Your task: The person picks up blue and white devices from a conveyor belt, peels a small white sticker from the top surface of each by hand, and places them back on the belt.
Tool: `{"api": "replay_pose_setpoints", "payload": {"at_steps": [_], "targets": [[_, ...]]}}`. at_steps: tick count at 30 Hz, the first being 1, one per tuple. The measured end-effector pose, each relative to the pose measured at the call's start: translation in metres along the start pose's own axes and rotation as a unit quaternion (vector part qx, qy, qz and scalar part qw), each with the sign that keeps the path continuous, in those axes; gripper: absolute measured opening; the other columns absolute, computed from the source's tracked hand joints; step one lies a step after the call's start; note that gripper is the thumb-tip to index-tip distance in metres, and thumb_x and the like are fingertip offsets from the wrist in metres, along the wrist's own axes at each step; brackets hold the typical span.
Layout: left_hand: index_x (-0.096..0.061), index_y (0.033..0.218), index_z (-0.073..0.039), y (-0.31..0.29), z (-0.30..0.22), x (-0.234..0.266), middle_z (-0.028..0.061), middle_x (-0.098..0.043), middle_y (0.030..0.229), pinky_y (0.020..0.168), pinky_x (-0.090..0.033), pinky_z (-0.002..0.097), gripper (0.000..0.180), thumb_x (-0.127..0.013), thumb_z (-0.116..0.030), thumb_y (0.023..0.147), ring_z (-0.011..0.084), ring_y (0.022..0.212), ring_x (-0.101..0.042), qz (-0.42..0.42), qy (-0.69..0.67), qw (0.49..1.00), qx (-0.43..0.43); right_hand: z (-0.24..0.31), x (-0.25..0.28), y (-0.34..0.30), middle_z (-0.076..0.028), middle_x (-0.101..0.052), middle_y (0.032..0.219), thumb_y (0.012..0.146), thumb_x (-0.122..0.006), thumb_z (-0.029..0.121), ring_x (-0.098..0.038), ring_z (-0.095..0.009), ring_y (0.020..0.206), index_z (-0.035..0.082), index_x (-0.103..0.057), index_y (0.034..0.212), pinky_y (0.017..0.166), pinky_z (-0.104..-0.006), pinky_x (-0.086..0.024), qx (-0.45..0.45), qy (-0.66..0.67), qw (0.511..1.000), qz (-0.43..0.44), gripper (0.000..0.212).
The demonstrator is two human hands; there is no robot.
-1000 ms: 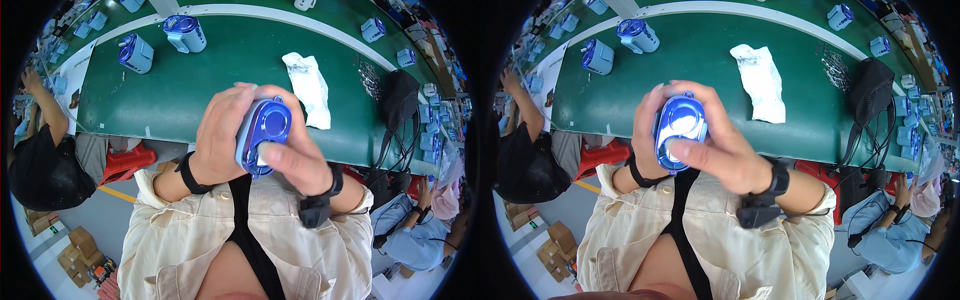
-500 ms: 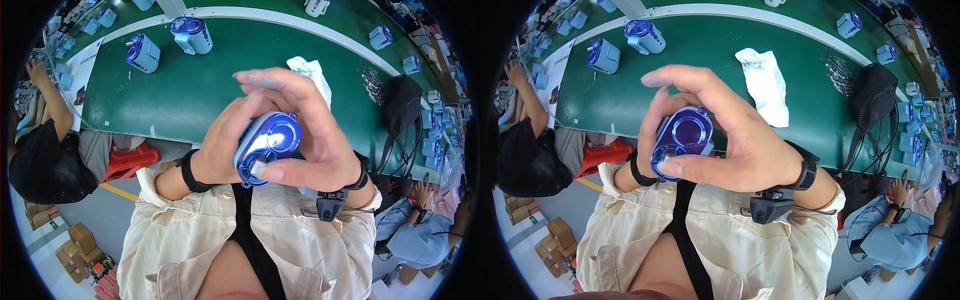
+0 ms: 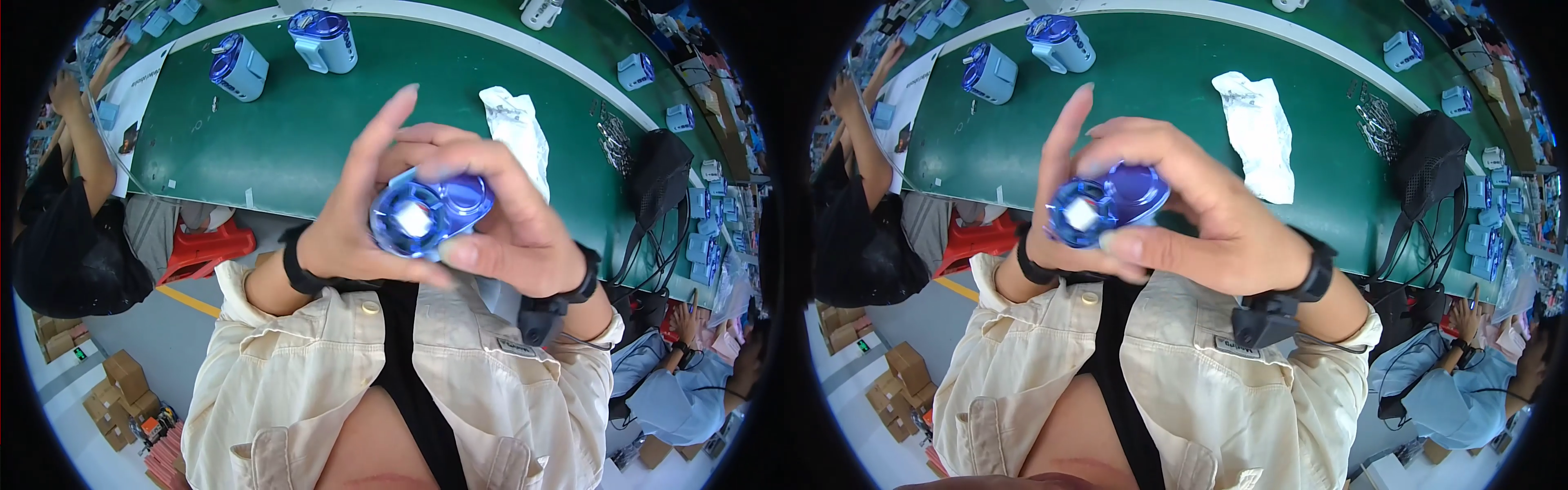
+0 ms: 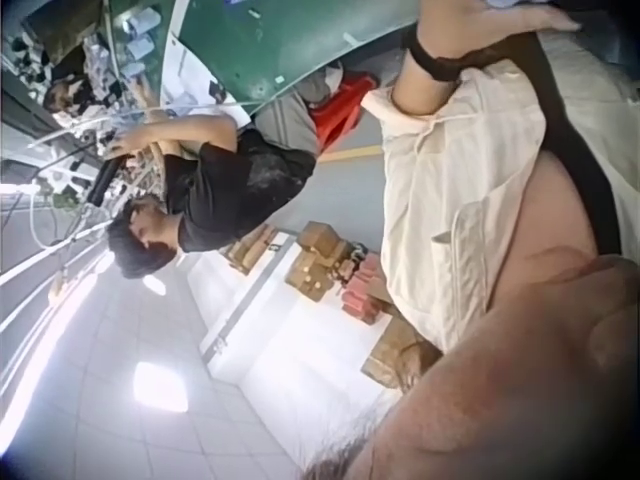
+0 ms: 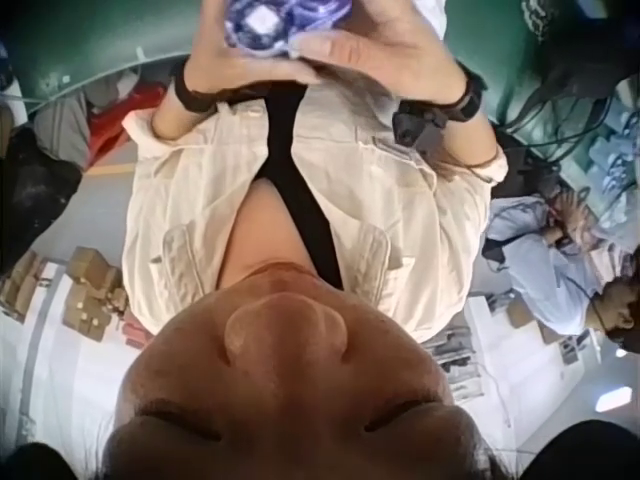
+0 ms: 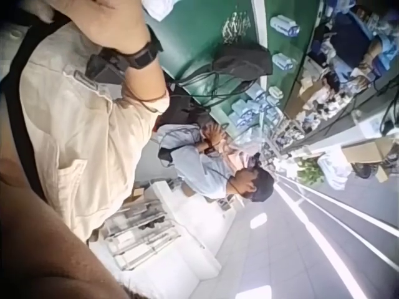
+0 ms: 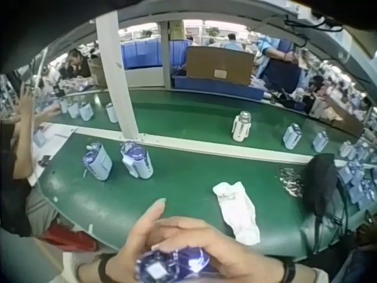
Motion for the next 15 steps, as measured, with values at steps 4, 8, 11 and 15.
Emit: {"api": "replay_pose_setpoints", "payload": {"at_steps": [4, 8, 11, 15], "targets": [[-0.004, 0.149, -0.004, -0.003, 0.009, -0.002, 0.0146, -0.055, 0.123, 0.098, -0.045, 0.0374, 0.133, -0.095, -0.023, 0.055, 0.0266, 0.116, -0.056, 0.026, -0.259, 0.966, 0.016, 0.022, 0.006, 0.014, -0.025, -0.042, 0.137, 0.086, -0.068, 0.024, -0.046, -0.035, 0.124, 0.000, -0.048, 0.131, 0.101, -0.0400, -0.039, -0.030, -0.122, 0.987, 0.100, 0.055], [0.000, 0.148, -0.005, -0.007, 0.014, 0.000, 0.0166, -0.056, 0.124, 0.099, -0.045, 0.0361, 0.136, -0.096, -0.024, 0.054, 0.0257, 0.116, -0.056, -0.037, -0.302, 0.952, 0.037, 0.039, -0.004, 0.021, -0.023, -0.052, 0.125, 0.080, -0.074, 0.023, -0.054, -0.034, 0.112, -0.003, -0.058, 0.123, 0.095, -0.0415, -0.042, 0.010, -0.192, 0.971, 0.141, 0.053], [-0.005, 0.147, -0.005, -0.006, 0.010, -0.004, 0.0185, -0.057, 0.126, 0.096, -0.046, 0.0351, 0.129, -0.095, -0.024, 0.056, 0.0243, 0.114, -0.057, 0.106, -0.282, 0.953, -0.006, 0.054, 0.002, 0.023, -0.017, -0.061, 0.106, 0.070, -0.079, 0.018, -0.058, -0.030, 0.094, -0.002, -0.068, 0.105, 0.085, -0.0412, -0.045, 0.084, -0.323, 0.937, 0.107, 0.042], [-0.008, 0.146, -0.004, -0.006, 0.012, -0.007, 0.0191, -0.058, 0.124, 0.093, -0.047, 0.0344, 0.124, -0.094, -0.025, 0.058, 0.0237, 0.111, -0.059, 0.142, -0.239, 0.960, -0.017, 0.062, -0.006, 0.025, -0.010, -0.062, 0.092, 0.061, -0.080, 0.014, -0.055, -0.026, 0.079, 0.001, -0.071, 0.091, 0.074, -0.0386, -0.043, 0.142, -0.361, 0.913, 0.125, 0.034]]}}
Point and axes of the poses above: each hand's wrist, its own y-axis towards the middle knuckle, its own x-axis out of the back of the hand, z = x × y, the point moved 5 cm from there along y, towards the middle knuckle
